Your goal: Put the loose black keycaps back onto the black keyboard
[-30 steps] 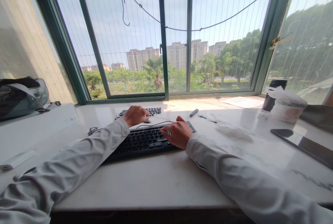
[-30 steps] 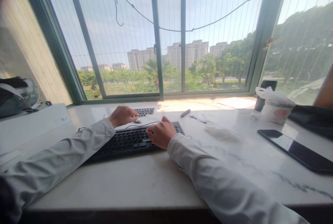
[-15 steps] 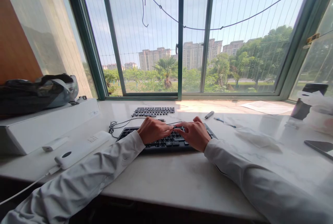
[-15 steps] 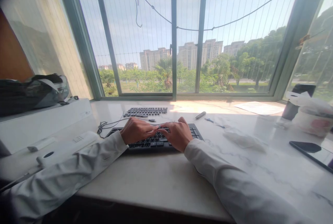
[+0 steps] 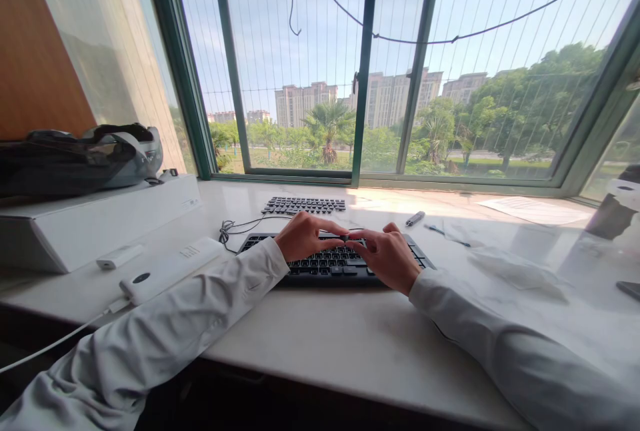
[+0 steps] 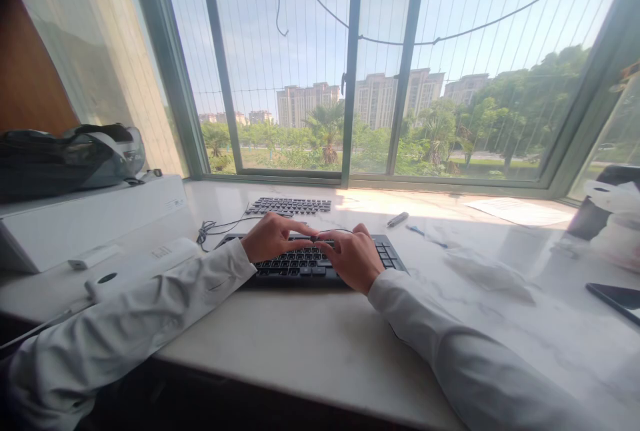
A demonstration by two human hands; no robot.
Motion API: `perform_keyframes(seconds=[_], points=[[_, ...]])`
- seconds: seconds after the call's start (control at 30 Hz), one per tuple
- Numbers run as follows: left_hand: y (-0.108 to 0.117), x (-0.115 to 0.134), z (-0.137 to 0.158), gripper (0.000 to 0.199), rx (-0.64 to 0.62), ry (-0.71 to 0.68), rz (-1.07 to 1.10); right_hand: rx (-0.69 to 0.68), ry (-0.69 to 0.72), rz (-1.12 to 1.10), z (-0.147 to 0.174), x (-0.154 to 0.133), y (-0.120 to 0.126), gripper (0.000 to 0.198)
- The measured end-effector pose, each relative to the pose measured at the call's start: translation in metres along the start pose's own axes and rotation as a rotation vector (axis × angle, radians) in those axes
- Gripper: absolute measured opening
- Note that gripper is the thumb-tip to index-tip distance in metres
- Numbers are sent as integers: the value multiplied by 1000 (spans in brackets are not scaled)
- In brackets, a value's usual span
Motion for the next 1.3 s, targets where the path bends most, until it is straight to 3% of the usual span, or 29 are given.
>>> perform_keyframes(seconds=[0.23,0.4,0.6,1.3], points=[[23,-23,0,26,-369,91,269,-81,67,13,3,-4,-4,35],[21,-30,5,24,-503,145,329,-201,184,-3,9,-10,-9,32],[5,-19,7,24,-491,142,333,-277,305,-5,12,-20,-8,32],[0,-21,7,34,-470,108,325,-329,376,-21,15,-18,-11,33]])
Point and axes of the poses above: each hand's wrist, its own z-axis away from the middle knuckle, its own y-axis out of the back of the hand, x = y × z, the point moved 3 cm from there along -z, towards the middle knuckle, and after that the axes turned 4 degrees about -y, right-handed, at the moved point
